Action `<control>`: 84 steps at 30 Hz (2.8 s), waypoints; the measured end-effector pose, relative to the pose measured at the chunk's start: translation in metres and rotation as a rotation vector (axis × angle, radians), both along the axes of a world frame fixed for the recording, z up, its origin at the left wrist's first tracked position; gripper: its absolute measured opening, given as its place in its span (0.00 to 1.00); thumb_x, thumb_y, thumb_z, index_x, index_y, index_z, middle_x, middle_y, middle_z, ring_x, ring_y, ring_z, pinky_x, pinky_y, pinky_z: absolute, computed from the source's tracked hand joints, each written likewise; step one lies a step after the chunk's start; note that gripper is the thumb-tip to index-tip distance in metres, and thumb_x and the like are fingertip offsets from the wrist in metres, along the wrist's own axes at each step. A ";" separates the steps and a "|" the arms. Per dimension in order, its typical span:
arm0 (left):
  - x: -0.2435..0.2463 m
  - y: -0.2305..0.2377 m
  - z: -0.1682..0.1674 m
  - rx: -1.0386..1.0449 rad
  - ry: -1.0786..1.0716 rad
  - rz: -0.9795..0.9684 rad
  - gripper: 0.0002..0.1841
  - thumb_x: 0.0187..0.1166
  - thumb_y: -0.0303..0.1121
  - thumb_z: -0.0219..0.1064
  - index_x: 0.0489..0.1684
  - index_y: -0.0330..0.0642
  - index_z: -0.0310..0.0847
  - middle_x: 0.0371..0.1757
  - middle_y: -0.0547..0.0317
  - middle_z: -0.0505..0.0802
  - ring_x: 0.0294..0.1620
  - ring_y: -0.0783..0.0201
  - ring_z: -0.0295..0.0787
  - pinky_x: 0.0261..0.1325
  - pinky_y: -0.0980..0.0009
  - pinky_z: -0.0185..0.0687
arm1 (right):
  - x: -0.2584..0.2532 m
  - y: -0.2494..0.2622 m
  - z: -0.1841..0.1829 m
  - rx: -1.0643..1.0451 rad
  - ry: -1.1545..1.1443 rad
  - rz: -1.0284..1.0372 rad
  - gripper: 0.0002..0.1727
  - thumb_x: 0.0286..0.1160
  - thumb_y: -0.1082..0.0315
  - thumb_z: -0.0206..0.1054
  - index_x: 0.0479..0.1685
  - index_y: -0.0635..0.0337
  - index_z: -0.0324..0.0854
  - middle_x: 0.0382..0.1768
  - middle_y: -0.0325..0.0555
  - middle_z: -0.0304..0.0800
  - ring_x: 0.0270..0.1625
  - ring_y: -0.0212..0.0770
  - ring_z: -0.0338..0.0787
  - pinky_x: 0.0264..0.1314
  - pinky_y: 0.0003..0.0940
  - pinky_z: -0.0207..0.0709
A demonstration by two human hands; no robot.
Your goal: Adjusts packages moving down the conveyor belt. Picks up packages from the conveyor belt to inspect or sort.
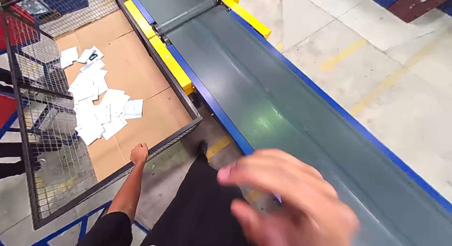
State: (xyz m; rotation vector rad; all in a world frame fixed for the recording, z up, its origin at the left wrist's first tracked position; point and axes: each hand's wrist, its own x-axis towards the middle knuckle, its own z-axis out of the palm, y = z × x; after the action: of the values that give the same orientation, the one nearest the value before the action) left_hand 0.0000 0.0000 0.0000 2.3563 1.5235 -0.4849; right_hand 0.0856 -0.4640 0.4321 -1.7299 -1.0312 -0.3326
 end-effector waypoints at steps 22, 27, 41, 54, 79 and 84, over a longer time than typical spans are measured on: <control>0.001 0.001 0.001 -0.033 -0.052 -0.012 0.30 0.91 0.54 0.42 0.55 0.45 0.90 0.59 0.39 0.93 0.66 0.36 0.87 0.60 0.29 0.77 | -0.032 -0.134 -0.380 -0.675 0.645 -1.018 0.21 0.69 0.49 0.76 0.53 0.54 0.90 0.58 0.58 0.88 0.61 0.65 0.85 0.56 0.66 0.76; 0.001 0.001 0.004 -0.046 -0.056 -0.028 0.30 0.91 0.54 0.42 0.54 0.45 0.90 0.57 0.39 0.94 0.64 0.35 0.89 0.59 0.27 0.78 | -0.012 -0.128 -0.379 -0.699 0.637 -0.979 0.24 0.65 0.49 0.80 0.54 0.56 0.89 0.59 0.61 0.86 0.61 0.68 0.84 0.56 0.68 0.76; 0.027 -0.010 0.009 -0.061 -0.218 -0.208 0.21 0.90 0.43 0.51 0.59 0.40 0.87 0.48 0.37 0.94 0.53 0.35 0.92 0.55 0.30 0.81 | 0.021 -0.098 -0.388 -0.737 0.686 -0.994 0.25 0.62 0.44 0.81 0.46 0.56 0.88 0.51 0.59 0.87 0.56 0.65 0.84 0.52 0.65 0.75; 0.291 -0.140 0.081 -0.151 -0.619 -0.937 0.22 0.88 0.36 0.57 0.77 0.36 0.76 0.65 0.44 0.91 0.66 0.48 0.89 0.71 0.50 0.82 | 0.029 -0.087 -0.386 -0.643 0.779 -1.118 0.23 0.65 0.47 0.79 0.47 0.56 0.89 0.51 0.59 0.88 0.57 0.65 0.84 0.56 0.67 0.74; 0.517 -0.451 0.065 -0.111 -0.094 -1.437 0.66 0.43 0.30 0.90 0.95 0.66 0.52 0.94 0.28 0.41 0.86 0.10 0.39 0.67 0.10 0.56 | -0.047 -0.247 -0.372 -0.218 0.983 -1.213 0.19 0.73 0.58 0.72 0.56 0.62 0.87 0.45 0.48 0.96 0.43 0.36 0.94 0.49 0.37 0.88; 0.444 -0.450 0.054 -0.055 -0.394 -1.628 0.36 0.74 0.20 0.68 0.87 0.49 0.66 0.90 0.33 0.64 0.87 0.23 0.57 0.81 0.26 0.58 | 0.017 -0.225 -0.368 0.027 1.065 -1.006 0.19 0.78 0.64 0.70 0.62 0.65 0.82 0.51 0.50 0.94 0.49 0.37 0.95 0.56 0.36 0.90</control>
State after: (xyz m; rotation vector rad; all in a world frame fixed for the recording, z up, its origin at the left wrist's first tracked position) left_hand 0.4437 -0.4502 0.0540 2.8437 -0.7932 -0.2624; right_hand 0.1027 -0.6895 0.0641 -1.8892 0.6346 0.0060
